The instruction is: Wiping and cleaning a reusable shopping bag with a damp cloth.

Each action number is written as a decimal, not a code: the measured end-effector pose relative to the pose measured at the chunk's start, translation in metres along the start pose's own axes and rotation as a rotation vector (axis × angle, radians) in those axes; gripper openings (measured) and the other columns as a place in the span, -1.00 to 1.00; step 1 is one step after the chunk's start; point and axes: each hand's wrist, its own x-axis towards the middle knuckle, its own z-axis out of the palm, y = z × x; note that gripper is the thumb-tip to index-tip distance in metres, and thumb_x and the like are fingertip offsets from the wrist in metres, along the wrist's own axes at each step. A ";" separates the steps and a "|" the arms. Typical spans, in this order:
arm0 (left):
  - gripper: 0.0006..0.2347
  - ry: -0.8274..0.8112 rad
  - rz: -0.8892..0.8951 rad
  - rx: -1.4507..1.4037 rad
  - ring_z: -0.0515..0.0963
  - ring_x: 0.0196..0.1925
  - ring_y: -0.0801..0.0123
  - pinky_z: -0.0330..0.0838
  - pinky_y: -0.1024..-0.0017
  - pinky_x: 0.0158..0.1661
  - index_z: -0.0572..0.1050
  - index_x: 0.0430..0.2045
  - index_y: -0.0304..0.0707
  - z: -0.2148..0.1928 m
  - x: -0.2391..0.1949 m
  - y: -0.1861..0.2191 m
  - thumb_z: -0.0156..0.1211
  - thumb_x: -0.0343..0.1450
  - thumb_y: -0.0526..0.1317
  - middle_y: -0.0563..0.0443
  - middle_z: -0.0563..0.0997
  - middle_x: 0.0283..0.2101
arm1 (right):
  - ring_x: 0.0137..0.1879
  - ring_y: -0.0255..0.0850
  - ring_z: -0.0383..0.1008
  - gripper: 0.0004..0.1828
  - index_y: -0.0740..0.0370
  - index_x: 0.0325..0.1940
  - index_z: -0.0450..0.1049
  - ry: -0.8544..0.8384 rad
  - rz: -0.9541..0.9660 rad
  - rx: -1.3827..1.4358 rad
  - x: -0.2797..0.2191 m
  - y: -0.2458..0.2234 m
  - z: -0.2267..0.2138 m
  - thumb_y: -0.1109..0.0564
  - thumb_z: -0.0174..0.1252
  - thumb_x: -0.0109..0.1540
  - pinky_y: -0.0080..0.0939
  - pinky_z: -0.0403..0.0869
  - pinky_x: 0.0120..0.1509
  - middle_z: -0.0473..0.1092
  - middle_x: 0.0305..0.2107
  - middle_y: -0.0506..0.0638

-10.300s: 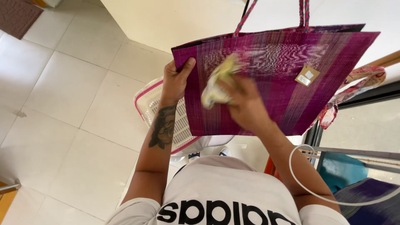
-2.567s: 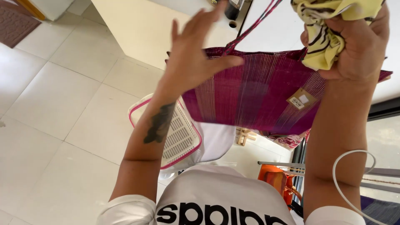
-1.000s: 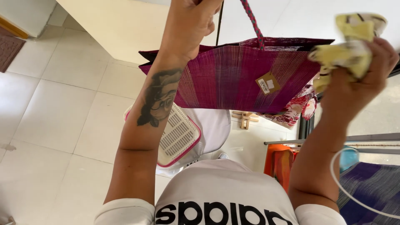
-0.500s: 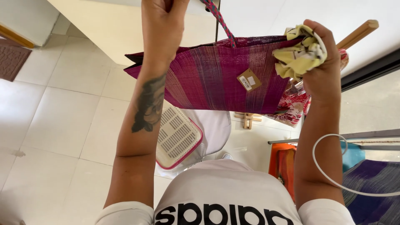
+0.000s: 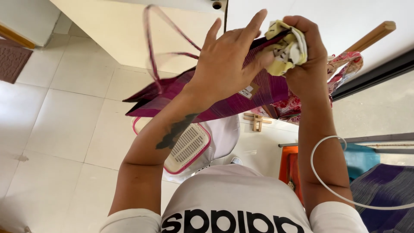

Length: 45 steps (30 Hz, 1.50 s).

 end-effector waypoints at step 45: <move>-0.75 0.054 0.163 0.149 0.63 -0.34 0.40 0.40 0.33 -0.14 0.56 -0.10 -0.03 0.011 -0.002 -0.026 0.29 0.35 -0.28 0.18 0.61 -0.26 | 0.35 0.19 0.45 0.07 0.17 0.59 0.00 -0.166 0.049 -0.063 -0.013 -0.001 -0.004 0.62 0.26 0.10 -0.03 0.55 0.37 0.31 0.32 0.39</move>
